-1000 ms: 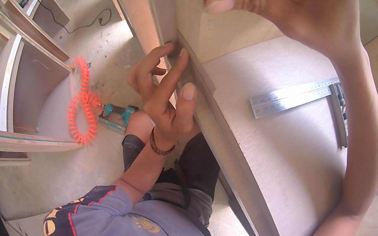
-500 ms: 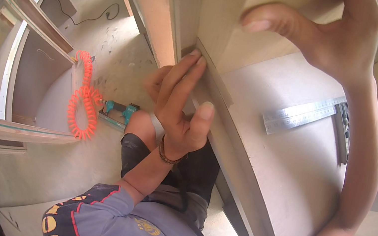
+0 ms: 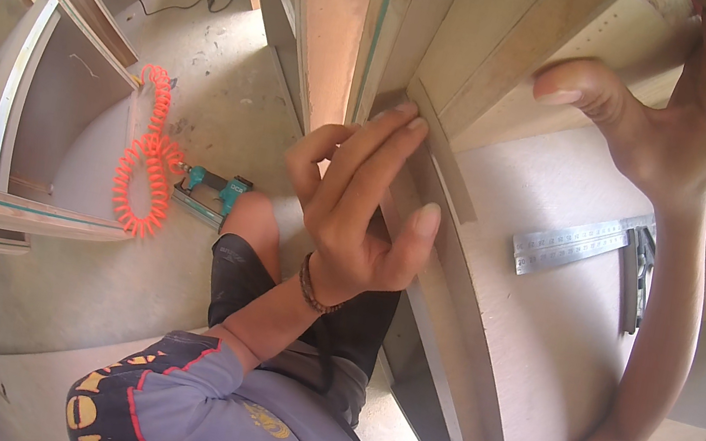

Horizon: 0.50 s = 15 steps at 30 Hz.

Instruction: The person applies glue to a curved wooden frame, then fits a small wooden piece into the corner. They plug in a power sander and use it to smooth the edges of the wooden furniture.

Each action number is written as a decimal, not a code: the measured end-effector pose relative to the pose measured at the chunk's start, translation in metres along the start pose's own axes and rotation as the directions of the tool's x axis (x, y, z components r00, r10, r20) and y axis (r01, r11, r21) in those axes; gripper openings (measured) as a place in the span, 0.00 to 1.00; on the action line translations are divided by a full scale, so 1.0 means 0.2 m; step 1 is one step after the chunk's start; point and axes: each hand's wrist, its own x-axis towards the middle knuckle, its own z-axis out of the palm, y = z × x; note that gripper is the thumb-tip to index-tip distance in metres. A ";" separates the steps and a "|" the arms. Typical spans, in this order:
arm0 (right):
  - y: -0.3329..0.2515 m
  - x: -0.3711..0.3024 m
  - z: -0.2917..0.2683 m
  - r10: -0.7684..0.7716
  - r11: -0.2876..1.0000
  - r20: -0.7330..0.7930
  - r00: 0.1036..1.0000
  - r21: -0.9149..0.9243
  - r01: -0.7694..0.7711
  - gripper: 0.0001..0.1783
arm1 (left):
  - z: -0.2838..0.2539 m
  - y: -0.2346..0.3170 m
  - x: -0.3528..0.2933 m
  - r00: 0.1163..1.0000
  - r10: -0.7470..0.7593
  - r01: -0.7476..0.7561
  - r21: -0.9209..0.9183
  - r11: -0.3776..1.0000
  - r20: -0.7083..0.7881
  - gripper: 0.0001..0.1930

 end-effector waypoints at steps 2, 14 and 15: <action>-0.10 0.06 0.03 0.027 0.998 -0.012 1.000 -0.050 -0.028 0.63 | -0.01 -0.01 0.01 1.000 -0.006 0.006 0.028 1.000 -0.015 0.27; -0.08 0.03 0.07 -0.001 0.998 -0.048 0.999 -0.058 -0.002 0.63 | -0.02 -0.02 0.01 0.999 0.022 -0.025 0.103 0.994 0.026 0.28; -0.07 0.03 0.06 0.001 0.998 -0.043 0.999 -0.058 -0.003 0.63 | -0.02 -0.02 0.01 0.999 0.032 -0.034 0.104 0.994 0.023 0.28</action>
